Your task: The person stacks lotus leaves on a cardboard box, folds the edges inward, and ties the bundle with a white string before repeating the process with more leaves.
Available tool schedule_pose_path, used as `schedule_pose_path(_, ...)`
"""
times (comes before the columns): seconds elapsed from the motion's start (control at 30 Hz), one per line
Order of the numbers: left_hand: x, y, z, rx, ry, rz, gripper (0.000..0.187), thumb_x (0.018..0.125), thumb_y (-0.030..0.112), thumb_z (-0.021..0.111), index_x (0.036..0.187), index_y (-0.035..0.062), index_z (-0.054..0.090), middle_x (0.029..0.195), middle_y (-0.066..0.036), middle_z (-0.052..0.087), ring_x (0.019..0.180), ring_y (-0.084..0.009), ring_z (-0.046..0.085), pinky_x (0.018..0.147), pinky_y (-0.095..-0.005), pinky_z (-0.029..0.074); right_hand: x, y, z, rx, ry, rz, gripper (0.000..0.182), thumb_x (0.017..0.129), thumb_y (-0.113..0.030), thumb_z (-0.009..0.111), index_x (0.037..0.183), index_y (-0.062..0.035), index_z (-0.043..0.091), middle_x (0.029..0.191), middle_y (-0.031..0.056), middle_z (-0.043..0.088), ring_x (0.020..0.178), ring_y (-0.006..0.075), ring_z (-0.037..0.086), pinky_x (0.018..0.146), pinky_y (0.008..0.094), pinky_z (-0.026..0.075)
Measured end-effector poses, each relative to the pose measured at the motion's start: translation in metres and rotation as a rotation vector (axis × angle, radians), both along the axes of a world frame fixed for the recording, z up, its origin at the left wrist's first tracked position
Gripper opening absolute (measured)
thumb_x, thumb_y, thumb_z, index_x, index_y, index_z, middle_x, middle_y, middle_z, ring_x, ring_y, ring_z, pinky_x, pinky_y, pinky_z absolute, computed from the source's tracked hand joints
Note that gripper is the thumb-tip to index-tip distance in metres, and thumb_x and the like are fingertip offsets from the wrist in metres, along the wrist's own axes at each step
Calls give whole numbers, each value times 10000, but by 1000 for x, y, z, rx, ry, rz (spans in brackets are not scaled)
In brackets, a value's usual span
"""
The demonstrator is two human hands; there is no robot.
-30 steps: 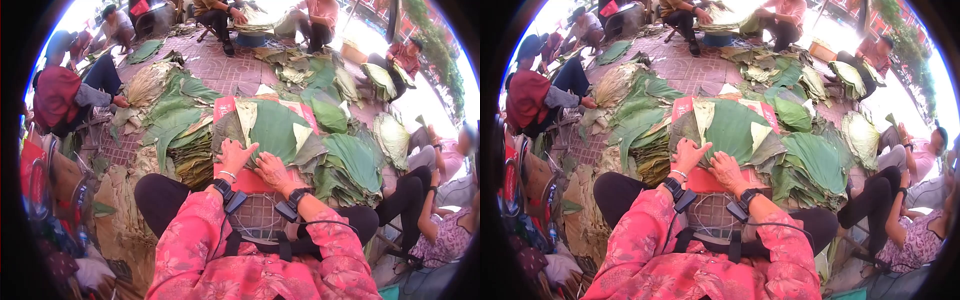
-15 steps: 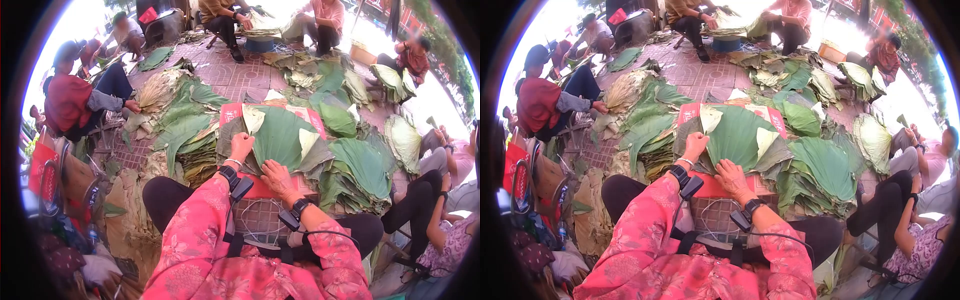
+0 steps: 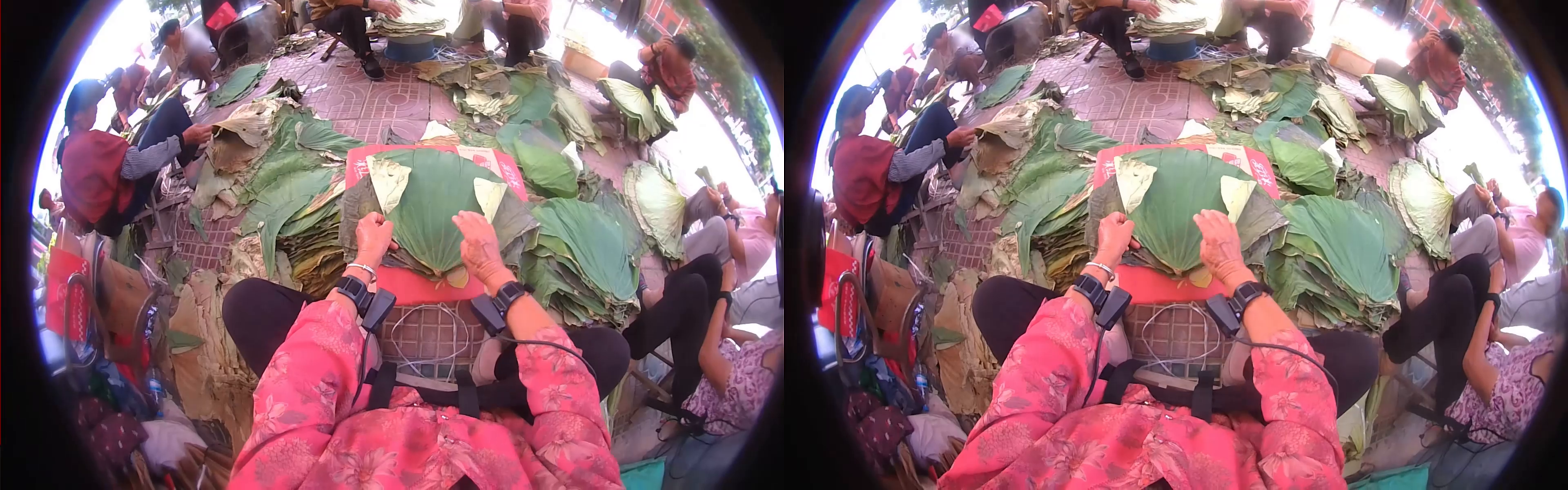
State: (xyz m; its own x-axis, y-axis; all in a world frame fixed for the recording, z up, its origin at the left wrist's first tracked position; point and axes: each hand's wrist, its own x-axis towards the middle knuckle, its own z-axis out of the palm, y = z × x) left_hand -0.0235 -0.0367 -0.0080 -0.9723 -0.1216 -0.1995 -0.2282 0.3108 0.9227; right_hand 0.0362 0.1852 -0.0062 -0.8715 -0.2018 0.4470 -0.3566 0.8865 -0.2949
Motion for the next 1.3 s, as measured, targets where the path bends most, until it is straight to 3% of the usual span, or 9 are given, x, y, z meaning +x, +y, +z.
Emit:
schedule_pose_path(0.23, -3, -1, -3, 38, -44, 4, 129, 760, 114, 527, 714, -1, 561, 560, -61, 570, 416, -164, 594, 322, -244, 368, -2, 56, 0, 347, -109, -171, 226, 701, -92, 564, 926, -105, 580, 1168, 87, 502, 1136, 269, 428, 840, 417, 377)
schedule_pose_path(0.37, -3, 0, -1, 45, -48, 20, 171, 743, 143, 529, 692, -16, 570, 558, -114, 594, 424, -194, 602, 384, -294, 447, 19, 60, -1, 196, -78, -222, 202, 707, -178, 596, 891, -99, 574, 1091, 63, 540, 1062, 259, 470, 830, 405, 392)
schedule_pose_path(0.5, -5, 1, 0, 55, -55, 58, 221, 748, 185, 525, 659, -12, 571, 539, -127, 589, 411, -198, 592, 385, -293, 446, 37, 51, 10, -271, -625, -705, 321, 717, -252, 595, 982, -73, 575, 1102, 98, 527, 1012, 299, 490, 824, 399, 420)
schedule_pose_path(0.7, -9, -1, 9, -99, -134, -71, 312, 771, 288, 537, 710, -7, 620, 570, -153, 615, 450, -207, 606, 480, -322, 480, 30, 44, 10, -48, -35, -433, 382, 692, -173, 608, 1046, -42, 550, 1204, 127, 465, 1086, 311, 446, 882, 415, 380)
schedule_pose_path(0.87, -22, 2, 19, -287, -193, -137, 399, 811, 362, 517, 789, -19, 635, 628, -156, 641, 520, -213, 633, 647, -375, 500, 21, 0, 7, -21, -79, -160, 453, 725, -203, 617, 1141, -58, 513, 1233, 132, 458, 1154, 302, 406, 924, 429, 341)
schedule_pose_path(0.9, -25, 2, 11, -281, -184, -126, 381, 828, 319, 484, 807, -35, 624, 661, -152, 645, 529, -225, 637, 565, -382, 513, 17, -7, -2, -35, -107, -127, 460, 739, -226, 615, 1156, -63, 508, 1244, 130, 454, 1168, 296, 398, 929, 430, 337)
schedule_pose_path(1.03, -13, -5, 1, 266, -226, 106, 301, 814, 224, 461, 816, -45, 596, 672, -150, 610, 495, -233, 613, 379, -317, 489, 9, -21, -24, 20, -233, -117, 490, 793, -334, 583, 1205, -83, 491, 1283, 117, 439, 1214, 269, 369, 948, 439, 314)
schedule_pose_path(1.13, -1, -8, -13, 496, -87, 248, 195, 796, 160, 487, 772, -11, 576, 629, -105, 588, 466, -189, 589, 379, -292, 480, 11, -21, -31, 71, -207, -125, 507, 805, -377, 558, 1215, -88, 487, 1301, 104, 428, 1228, 264, 355, 963, 441, 292)
schedule_pose_path(1.3, -5, -4, -20, 508, -94, 334, 95, 772, 87, 509, 766, 3, 552, 610, -70, 569, 449, -165, 572, 358, -262, 449, 11, -19, -28, 40, -254, -112, 515, 801, -376, 563, 1217, -85, 484, 1316, 109, 415, 1241, 273, 340, 973, 445, 277)
